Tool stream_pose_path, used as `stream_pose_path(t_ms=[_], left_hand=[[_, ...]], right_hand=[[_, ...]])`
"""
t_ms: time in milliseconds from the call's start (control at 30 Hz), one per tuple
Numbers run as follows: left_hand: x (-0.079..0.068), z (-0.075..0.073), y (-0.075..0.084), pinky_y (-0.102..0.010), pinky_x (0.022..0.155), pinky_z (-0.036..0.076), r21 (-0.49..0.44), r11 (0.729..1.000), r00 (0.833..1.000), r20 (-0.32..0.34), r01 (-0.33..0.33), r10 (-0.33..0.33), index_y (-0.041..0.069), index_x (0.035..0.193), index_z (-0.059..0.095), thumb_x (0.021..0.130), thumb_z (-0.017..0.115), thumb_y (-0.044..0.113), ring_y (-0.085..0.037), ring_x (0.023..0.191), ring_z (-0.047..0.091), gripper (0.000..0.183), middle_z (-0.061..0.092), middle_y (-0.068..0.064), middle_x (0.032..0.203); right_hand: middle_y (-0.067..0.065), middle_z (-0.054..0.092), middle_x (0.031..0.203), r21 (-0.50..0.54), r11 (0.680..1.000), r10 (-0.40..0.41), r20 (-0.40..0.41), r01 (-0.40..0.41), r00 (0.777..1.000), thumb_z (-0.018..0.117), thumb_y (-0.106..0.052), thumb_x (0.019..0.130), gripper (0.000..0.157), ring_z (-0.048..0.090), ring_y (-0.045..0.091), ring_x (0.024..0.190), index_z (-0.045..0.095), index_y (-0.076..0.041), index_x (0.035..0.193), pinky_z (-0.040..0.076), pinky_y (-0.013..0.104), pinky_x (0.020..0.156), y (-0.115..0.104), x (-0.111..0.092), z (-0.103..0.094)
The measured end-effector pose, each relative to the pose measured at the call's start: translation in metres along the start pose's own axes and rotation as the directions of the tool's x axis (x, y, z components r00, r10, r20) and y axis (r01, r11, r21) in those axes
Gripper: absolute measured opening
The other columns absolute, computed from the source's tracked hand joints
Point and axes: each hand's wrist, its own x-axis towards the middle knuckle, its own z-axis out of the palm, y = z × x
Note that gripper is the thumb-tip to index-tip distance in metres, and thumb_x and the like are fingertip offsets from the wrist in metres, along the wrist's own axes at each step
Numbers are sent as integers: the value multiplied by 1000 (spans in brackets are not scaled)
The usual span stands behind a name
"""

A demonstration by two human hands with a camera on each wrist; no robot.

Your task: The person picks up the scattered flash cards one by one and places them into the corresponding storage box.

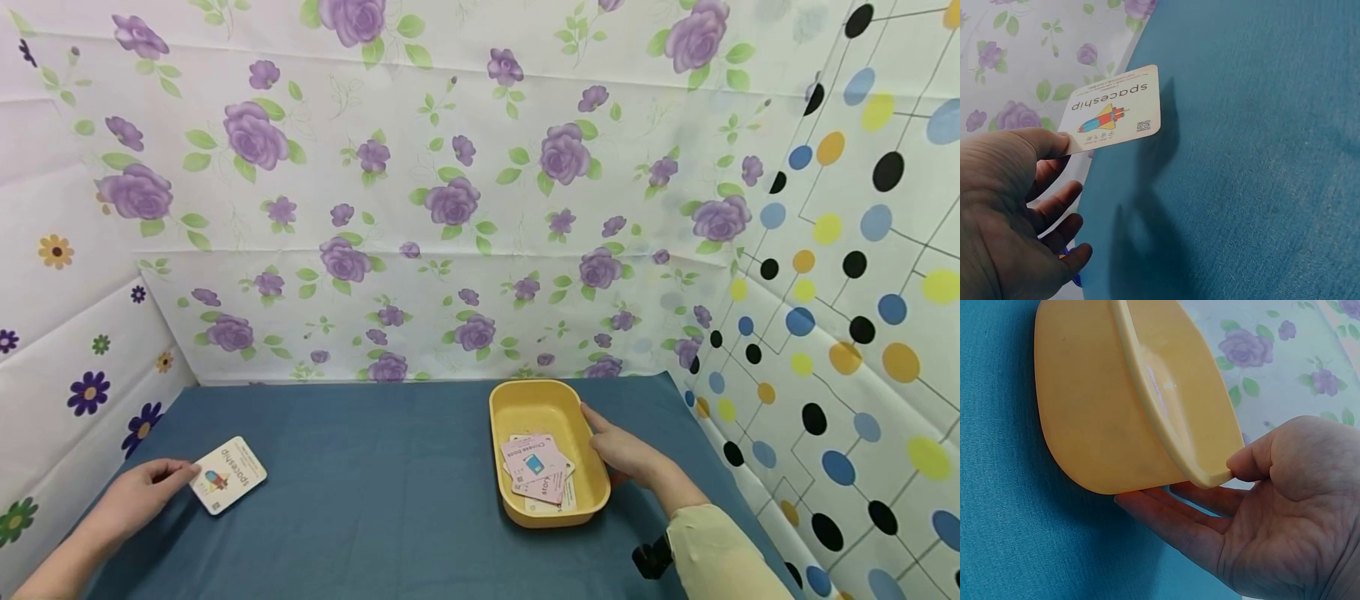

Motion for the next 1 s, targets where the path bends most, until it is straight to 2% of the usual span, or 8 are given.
stream_pose_path(t_ms=[167,433,533,767,1000], left_hand=[[-1,-2,4,-49,84,50,-2,1000,1000,-17,-7,7,-17,137,47,105,44,58,-41,113,54,82,47,-39,136],[-5,-5,13,-54,88,49,-14,999,998,-33,-47,47,-17,142,44,105,41,61,-46,120,50,87,42,-40,142],[-7,-6,17,-54,88,48,-8,999,998,-46,-50,50,-16,142,44,104,41,62,-45,120,50,87,42,-40,143],[-10,-5,23,-63,95,44,-7,999,997,-65,-38,37,-14,144,44,102,42,65,-54,129,42,90,38,-40,147],[-10,-4,26,-63,94,44,-16,998,996,-66,-57,56,-12,144,45,102,42,66,-55,132,40,89,37,-39,149]], right_hand=[[21,-5,169,-2,1000,-10,6,10,1000,43,-9,103,79,28,55,143,-2,-28,166,57,55,74,-1,-1,0],[20,-2,169,5,1000,-3,-6,3,1000,42,-9,104,78,35,54,140,0,-29,166,58,54,73,0,1,0],[21,0,169,10,1000,-2,-13,2,1000,42,-10,104,78,40,53,137,1,-30,166,58,54,73,1,2,0],[24,6,167,24,1000,-1,-26,1,1000,44,-9,103,77,53,46,126,4,-30,166,58,54,72,4,3,-2],[24,7,168,36,999,1,-28,0,1000,43,-10,105,75,53,46,127,5,-31,166,58,54,72,6,3,-2]])
